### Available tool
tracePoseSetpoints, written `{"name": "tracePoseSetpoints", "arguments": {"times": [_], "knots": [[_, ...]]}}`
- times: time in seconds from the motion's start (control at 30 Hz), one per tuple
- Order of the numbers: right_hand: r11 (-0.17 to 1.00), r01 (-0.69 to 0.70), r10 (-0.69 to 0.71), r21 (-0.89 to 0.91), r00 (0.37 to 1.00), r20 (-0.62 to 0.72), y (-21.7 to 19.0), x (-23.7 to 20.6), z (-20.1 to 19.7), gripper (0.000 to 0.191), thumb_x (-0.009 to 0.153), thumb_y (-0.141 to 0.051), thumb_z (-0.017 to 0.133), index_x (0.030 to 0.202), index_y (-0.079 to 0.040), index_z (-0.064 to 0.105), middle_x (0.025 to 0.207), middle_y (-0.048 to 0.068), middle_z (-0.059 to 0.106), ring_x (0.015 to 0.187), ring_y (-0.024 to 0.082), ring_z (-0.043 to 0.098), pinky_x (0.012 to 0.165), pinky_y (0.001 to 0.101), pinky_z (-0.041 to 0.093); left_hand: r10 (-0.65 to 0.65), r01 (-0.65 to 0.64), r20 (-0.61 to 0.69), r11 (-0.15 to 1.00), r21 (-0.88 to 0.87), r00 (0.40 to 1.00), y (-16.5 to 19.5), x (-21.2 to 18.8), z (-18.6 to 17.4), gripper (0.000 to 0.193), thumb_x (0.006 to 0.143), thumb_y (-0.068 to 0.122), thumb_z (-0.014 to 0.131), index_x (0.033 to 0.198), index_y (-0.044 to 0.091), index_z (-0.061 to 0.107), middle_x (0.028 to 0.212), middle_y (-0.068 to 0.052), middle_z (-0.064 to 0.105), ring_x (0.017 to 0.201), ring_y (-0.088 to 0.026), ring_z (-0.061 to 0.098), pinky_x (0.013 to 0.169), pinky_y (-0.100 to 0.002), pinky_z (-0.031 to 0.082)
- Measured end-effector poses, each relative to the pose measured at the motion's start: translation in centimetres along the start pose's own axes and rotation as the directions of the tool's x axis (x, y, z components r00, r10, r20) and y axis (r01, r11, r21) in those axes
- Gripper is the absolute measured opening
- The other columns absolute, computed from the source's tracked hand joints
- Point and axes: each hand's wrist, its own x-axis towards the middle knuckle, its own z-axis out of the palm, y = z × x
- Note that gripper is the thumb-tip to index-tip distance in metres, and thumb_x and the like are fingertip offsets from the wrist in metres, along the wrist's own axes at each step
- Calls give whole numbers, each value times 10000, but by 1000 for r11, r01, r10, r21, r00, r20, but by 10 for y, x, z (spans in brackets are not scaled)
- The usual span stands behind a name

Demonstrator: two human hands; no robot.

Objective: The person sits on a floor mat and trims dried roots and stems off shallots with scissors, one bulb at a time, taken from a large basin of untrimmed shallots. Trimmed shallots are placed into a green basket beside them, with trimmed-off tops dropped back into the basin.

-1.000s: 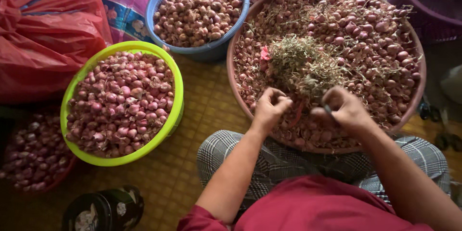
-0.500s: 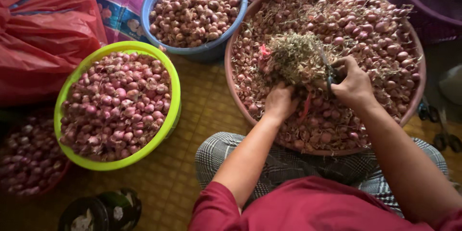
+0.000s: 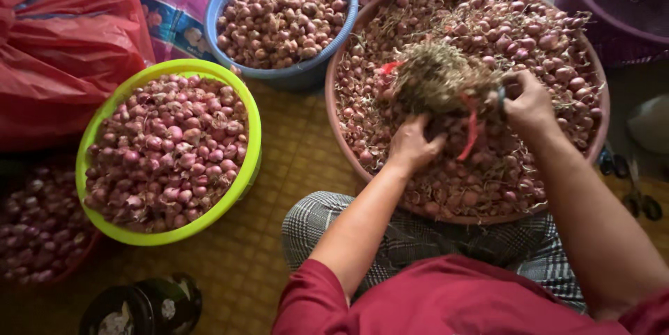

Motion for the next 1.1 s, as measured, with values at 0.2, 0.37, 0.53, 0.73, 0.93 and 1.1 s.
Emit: {"name": "tracePoseSetpoints", "arguments": {"times": [0.2,0.37,0.53,0.73,0.93,1.1], "knots": [[935,-180,171,307,984,54,-29,27,-9,322,944,-155,762,1184,-22,593,979,61,695,740,137,674,528,321,557,75,-89,-92,983,-158,993,10,20,7,605,795,417,769,1306,111,663,1264,-194,670,1154,-379,651,980,-444,527],[905,-284,281,317,958,56,-36,54,-2,268,923,-116,725,1162,-51,625,931,52,703,702,172,683,471,330,577,153,-198,-198,952,-233,968,29,50,17,513,831,453,786,1202,107,707,1181,-155,728,1105,-338,696,961,-420,544],[958,-208,173,-197,969,-179,-42,77,5,364,899,-245,827,1158,-34,685,923,120,726,721,183,715,604,328,564,-22,-16,-147,966,-256,989,53,81,22,384,837,397,779,1064,88,760,953,-139,756,876,-288,729,796,-396,566],[961,-257,265,103,962,-71,-37,57,-9,572,845,-299,837,1243,2,557,1051,128,662,865,186,688,675,322,597,-112,82,-62,925,-370,992,11,74,22,376,809,355,816,996,37,740,913,-130,773,845,-219,733,799,-349,576],[964,-100,125,245,988,-90,9,-26,-44,678,853,-310,838,1296,51,472,1064,130,604,901,172,633,706,284,562,-80,51,-55,915,-400,995,6,58,33,395,782,319,826,1036,29,736,951,-109,776,845,-181,725,805,-334,574],[883,-406,341,236,900,272,53,-83,-65,361,826,-212,802,1031,13,609,800,15,682,602,142,648,562,311,547,-87,63,-32,888,-455,996,21,45,24,390,756,282,877,1015,24,740,914,-90,768,811,-153,701,764,-307,574]]}}
